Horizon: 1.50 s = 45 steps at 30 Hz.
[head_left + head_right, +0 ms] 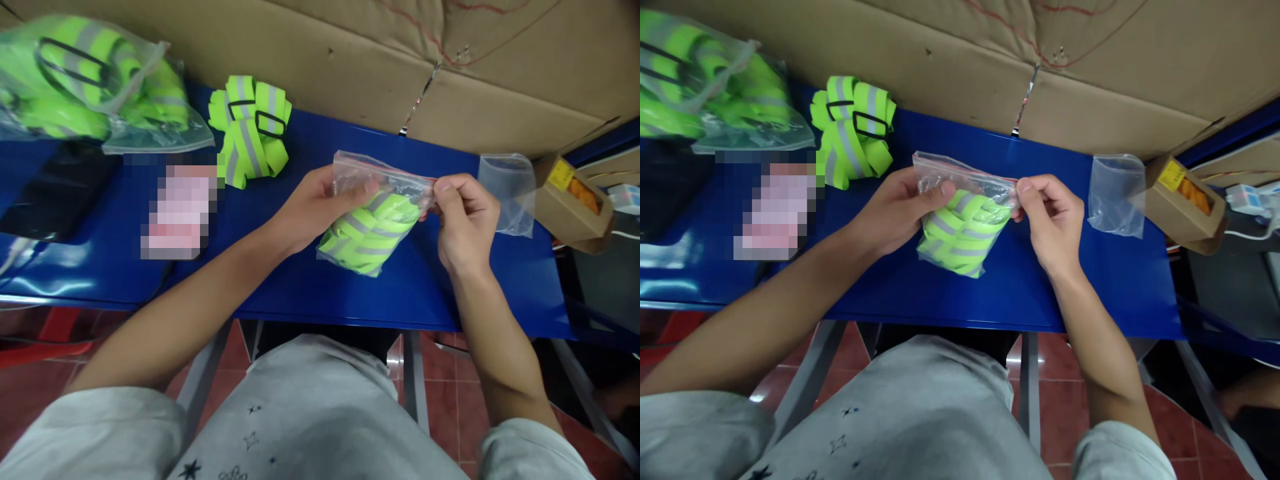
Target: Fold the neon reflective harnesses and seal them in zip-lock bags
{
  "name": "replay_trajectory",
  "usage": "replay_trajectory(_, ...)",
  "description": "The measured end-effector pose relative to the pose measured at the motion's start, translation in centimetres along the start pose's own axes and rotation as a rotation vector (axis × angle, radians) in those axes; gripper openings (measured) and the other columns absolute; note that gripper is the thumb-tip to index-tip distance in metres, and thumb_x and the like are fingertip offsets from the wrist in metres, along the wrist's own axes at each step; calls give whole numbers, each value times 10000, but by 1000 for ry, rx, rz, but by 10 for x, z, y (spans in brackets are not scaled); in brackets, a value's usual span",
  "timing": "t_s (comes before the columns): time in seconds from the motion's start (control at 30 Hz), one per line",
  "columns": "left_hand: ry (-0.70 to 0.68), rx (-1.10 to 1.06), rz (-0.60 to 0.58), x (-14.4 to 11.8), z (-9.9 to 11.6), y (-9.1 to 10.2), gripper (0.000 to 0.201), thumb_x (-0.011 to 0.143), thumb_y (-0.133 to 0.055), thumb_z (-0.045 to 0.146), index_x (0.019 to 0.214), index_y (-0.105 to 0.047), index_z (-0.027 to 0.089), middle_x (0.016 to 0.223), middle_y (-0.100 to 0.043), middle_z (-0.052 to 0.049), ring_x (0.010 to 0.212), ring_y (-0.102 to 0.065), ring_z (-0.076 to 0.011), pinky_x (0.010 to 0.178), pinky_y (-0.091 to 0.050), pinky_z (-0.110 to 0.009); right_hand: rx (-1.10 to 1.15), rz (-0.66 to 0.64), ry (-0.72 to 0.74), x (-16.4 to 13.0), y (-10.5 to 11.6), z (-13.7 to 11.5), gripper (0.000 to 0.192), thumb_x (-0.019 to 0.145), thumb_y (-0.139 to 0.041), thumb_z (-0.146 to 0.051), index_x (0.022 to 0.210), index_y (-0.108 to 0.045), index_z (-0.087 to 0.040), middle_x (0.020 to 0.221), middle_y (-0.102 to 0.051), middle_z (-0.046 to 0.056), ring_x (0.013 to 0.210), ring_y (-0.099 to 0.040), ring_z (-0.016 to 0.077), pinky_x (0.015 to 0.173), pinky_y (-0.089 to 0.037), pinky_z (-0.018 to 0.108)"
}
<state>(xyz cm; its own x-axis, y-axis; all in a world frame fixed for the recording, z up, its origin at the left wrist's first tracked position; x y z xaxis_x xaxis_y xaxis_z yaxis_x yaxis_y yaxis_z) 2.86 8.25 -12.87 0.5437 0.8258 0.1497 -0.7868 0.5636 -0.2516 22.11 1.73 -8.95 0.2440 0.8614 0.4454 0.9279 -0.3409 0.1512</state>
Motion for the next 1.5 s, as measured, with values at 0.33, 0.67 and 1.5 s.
replay_trajectory(0.33, -49, -43, 97, 1, 1, 5, 403, 1003, -667, 623, 984, -810, 246, 990, -823, -49, 1077, -777, -249, 959, -645, -380, 11, -38, 28, 4, 2, 5, 184, 885, -891, -458, 881, -762, -327, 790, -731, -40, 639, -649, 148, 610, -539, 319)
replay_trajectory(0.67, -144, 26, 81, -4, 9, -1, 392, 1020, -652, 602, 1017, -813, 245, 1112, -819, -50, 1089, -774, -233, 998, -626, -357, -51, -61, 62, -2, -2, -6, 197, 912, -852, -459, 888, -746, -294, 786, -675, -32, 652, -556, 136, 589, -450, 298)
replay_trajectory(1.5, -191, 138, 155, -8, 14, 4, 259, 1022, -684, 451, 946, -839, 257, 989, -819, -22, 967, -767, -198, 887, -612, -301, -168, -15, 80, -3, 0, -11, 240, 911, -847, -511, 844, -752, -300, 773, -684, -13, 656, -599, 165, 604, -485, 336)
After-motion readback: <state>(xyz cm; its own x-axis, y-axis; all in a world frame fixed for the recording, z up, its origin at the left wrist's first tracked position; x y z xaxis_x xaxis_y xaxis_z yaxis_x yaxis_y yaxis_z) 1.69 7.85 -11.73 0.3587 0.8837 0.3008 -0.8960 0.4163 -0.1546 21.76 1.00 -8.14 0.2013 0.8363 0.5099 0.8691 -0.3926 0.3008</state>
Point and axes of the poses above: each hand's wrist, its own x-axis towards the middle knuckle, its own y-axis out of the back of the hand, z = x × y, the point moved 10 cm from there along x, towards the middle knuckle
